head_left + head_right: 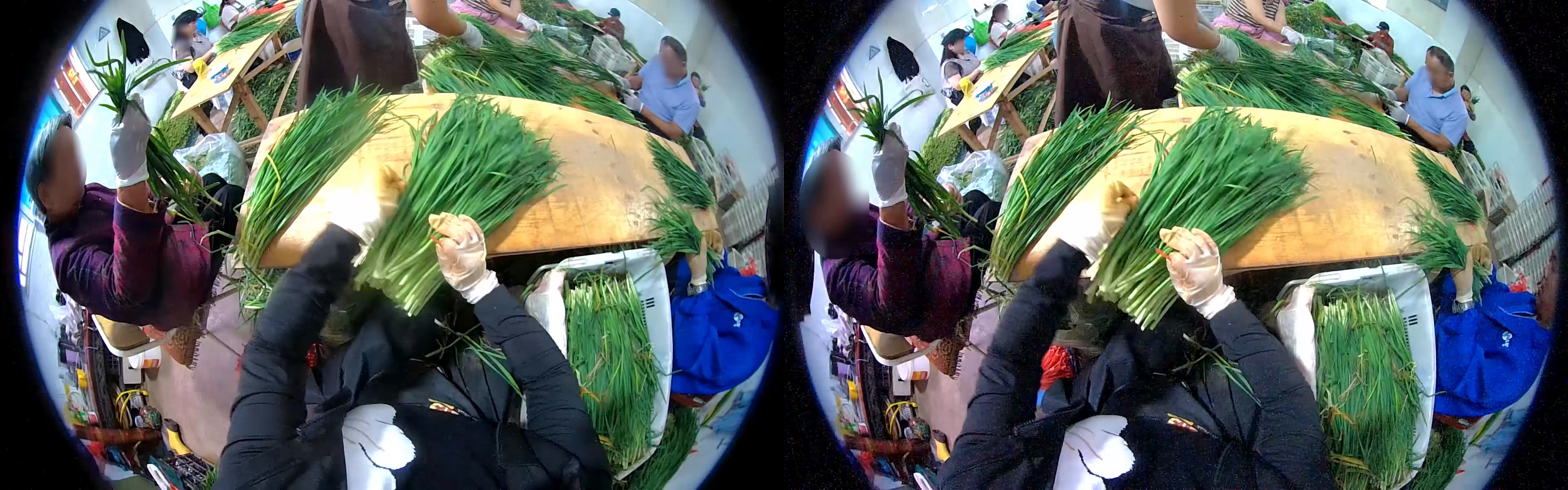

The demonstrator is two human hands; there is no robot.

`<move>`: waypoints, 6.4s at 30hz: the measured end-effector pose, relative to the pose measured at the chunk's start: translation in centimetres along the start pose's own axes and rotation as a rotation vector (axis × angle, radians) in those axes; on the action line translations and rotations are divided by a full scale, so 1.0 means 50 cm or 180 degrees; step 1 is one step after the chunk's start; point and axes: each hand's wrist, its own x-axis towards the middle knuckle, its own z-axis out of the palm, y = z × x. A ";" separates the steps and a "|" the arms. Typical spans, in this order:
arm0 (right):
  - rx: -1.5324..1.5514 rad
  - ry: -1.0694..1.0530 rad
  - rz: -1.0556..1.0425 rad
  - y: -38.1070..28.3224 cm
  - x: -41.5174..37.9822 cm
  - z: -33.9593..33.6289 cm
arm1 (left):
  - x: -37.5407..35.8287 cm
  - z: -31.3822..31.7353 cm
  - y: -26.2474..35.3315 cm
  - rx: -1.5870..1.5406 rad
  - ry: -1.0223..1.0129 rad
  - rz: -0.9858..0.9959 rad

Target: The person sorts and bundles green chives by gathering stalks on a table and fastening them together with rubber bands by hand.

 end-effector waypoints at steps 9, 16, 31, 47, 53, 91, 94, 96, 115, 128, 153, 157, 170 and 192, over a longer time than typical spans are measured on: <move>0.2107 0.1639 0.1123 -0.047 0.070 0.030 | -0.078 0.121 0.074 0.0786 0.0671 0.0233; 0.1298 0.0932 0.1137 -0.086 0.095 -0.007 | -0.095 0.061 0.078 0.1330 0.0555 0.1101; -0.0516 -0.1366 0.0694 -0.052 0.127 0.035 | -0.078 0.009 -0.105 -0.2006 -0.0604 0.0007; -0.0432 -0.2879 0.0232 -0.002 0.198 0.045 | -0.059 0.018 -0.166 -0.2578 -0.0746 -0.0269; -0.0271 -0.2999 0.0077 0.014 0.201 0.050 | -0.066 0.036 -0.185 -0.3691 -0.0744 -0.0557; -0.0570 -0.2680 0.0282 -0.003 0.184 0.062 | -0.023 0.042 -0.157 -0.2714 -0.0721 -0.0976; -0.0486 -0.2585 0.0354 -0.011 0.185 0.054 | -0.018 0.048 -0.158 -0.2507 -0.0589 -0.1058; -0.0516 -0.2600 0.0377 -0.008 0.183 0.054 | -0.015 0.055 -0.173 -0.2379 -0.0668 -0.0708; -0.0266 -0.2563 0.0328 -0.006 0.188 0.049 | -0.029 0.056 -0.198 -0.4457 -0.1700 -0.1498; -0.0072 -0.3388 0.0642 0.028 0.204 0.061 | -0.048 0.043 -0.177 -0.3895 -0.1053 -0.1163; 0.0878 -0.3600 -0.0057 0.062 0.208 0.056 | -0.027 0.094 -0.172 -0.2694 -0.0502 -0.0586; 0.0604 -0.3314 -0.0860 0.080 0.191 0.065 | -0.025 0.087 -0.169 -0.2901 -0.0759 -0.0283; 0.0026 -0.3402 -0.0359 0.059 0.199 0.062 | -0.062 0.009 -0.127 -0.3814 -0.1449 -0.0177; 0.3069 0.0511 0.1499 0.013 0.154 -0.056 | -0.026 -0.063 0.104 0.2090 -0.0052 0.3857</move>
